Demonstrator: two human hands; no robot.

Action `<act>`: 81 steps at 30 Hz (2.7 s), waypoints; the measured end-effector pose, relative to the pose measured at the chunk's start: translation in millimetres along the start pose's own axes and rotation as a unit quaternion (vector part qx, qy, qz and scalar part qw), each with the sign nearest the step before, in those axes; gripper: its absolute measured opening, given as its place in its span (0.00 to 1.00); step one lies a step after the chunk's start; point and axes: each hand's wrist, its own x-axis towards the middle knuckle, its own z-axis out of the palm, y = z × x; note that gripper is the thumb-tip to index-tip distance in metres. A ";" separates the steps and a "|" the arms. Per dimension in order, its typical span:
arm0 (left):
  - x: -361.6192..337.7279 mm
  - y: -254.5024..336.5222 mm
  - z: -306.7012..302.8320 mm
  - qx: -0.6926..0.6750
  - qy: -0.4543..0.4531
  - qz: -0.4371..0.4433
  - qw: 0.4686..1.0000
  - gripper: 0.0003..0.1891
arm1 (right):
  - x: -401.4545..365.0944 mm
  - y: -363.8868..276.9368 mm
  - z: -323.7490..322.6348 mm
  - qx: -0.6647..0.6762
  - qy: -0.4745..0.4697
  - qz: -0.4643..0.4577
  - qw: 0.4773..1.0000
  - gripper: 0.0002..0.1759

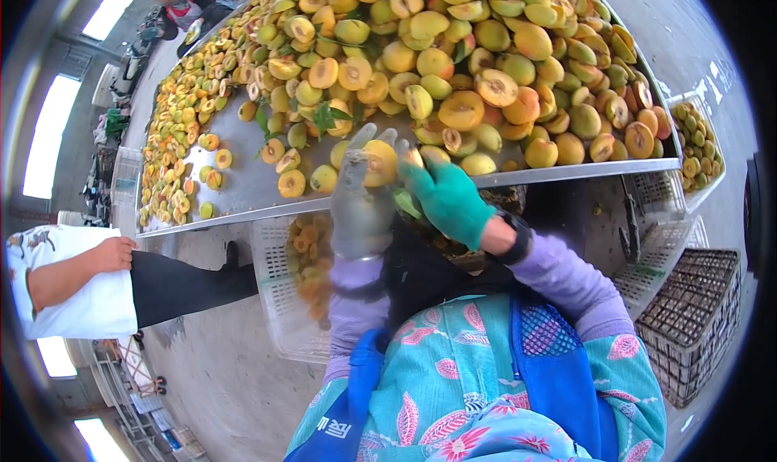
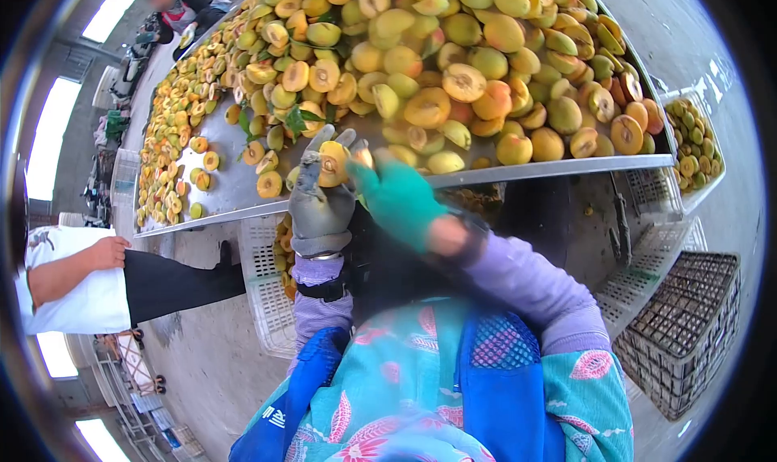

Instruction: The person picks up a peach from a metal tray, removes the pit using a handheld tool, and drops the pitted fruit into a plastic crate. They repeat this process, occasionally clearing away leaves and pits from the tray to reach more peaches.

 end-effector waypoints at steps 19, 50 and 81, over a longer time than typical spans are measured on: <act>-6.9 -14.6 9.1 0.247 0.041 0.105 0.962 0.17 | -24.1 25.4 1.3 -0.177 -0.032 -0.129 0.975 0.25; 18.6 -4.1 32.0 0.229 -0.090 -0.109 0.963 0.15 | -27.9 19.0 -5.8 0.553 -0.281 0.254 0.742 0.27; 43.9 49.2 -142.1 0.862 -0.052 0.147 0.482 0.22 | -34.3 26.9 -31.1 0.429 -0.153 0.323 0.830 0.25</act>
